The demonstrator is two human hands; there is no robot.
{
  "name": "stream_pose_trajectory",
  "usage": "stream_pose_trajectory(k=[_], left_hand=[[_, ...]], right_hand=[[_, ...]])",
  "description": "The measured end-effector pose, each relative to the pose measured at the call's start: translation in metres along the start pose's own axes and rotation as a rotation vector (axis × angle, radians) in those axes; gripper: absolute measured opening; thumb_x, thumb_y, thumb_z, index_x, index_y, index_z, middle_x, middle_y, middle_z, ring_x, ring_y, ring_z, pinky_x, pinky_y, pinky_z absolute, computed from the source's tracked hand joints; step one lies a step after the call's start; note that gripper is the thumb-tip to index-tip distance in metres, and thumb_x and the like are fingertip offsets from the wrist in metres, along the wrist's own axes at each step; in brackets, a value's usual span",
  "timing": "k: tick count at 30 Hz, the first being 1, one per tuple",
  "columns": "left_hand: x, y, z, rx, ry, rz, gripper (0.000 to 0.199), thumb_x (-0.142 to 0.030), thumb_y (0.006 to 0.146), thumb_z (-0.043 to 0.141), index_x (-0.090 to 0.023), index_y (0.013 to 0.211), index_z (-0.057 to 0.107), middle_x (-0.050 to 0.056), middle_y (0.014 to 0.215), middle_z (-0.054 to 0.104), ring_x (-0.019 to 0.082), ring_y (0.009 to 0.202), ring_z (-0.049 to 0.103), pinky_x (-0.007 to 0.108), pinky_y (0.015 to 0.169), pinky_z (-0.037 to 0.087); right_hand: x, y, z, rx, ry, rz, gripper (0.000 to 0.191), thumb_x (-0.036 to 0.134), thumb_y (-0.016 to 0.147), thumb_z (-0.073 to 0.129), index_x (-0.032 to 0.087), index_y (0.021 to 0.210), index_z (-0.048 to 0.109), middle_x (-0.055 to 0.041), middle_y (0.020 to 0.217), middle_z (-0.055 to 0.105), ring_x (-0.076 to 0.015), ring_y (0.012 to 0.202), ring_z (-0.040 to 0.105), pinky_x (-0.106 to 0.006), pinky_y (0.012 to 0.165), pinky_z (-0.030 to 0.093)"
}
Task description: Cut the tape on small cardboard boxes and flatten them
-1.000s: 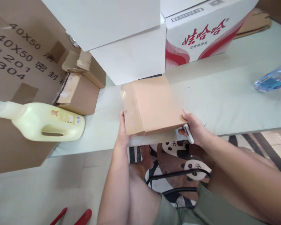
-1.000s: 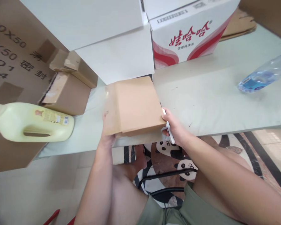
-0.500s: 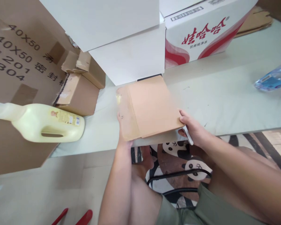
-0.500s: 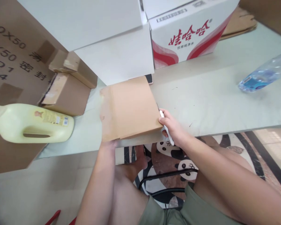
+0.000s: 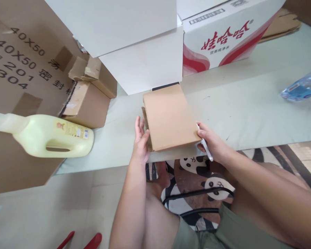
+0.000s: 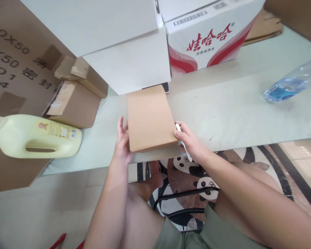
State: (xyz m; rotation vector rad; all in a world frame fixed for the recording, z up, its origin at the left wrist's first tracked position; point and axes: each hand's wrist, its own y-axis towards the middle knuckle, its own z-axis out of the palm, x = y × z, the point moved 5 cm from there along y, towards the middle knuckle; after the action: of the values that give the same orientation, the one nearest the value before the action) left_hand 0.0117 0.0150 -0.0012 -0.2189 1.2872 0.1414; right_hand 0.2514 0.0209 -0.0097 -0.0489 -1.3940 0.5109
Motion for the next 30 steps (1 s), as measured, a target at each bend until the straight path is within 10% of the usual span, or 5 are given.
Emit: stream_pose_trajectory(k=[21, 30], left_hand=[[0.0043, -0.0043, 0.0049, 0.026, -0.065, -0.167, 0.075, -0.043, 0.075, 0.073, -0.027, 0.144, 0.05, 0.008, 0.144, 0.06, 0.033, 0.138, 0.052, 0.047, 0.114, 0.043], [0.0063, -0.0005, 0.0014, -0.026, -0.087, -0.234, 0.074, -0.031, 0.077, 0.064, -0.027, 0.148, 0.046, 0.002, 0.144, 0.061, 0.028, 0.136, 0.054, 0.041, 0.112, 0.044]], right_hand=[[0.001, -0.0027, 0.0, 0.093, -0.202, -0.072, 0.069, 0.058, 0.083, 0.063, 0.024, 0.139, 0.043, -0.0092, 0.116, 0.056, -0.0158, 0.076, 0.052, -0.026, 0.052, 0.038], [0.0039, -0.0019, -0.0067, -0.013, -0.055, -0.135, 0.044, 0.05, 0.086, 0.061, 0.027, 0.122, 0.049, 0.0017, 0.087, 0.048, -0.009, 0.053, 0.039, -0.025, 0.043, 0.034]])
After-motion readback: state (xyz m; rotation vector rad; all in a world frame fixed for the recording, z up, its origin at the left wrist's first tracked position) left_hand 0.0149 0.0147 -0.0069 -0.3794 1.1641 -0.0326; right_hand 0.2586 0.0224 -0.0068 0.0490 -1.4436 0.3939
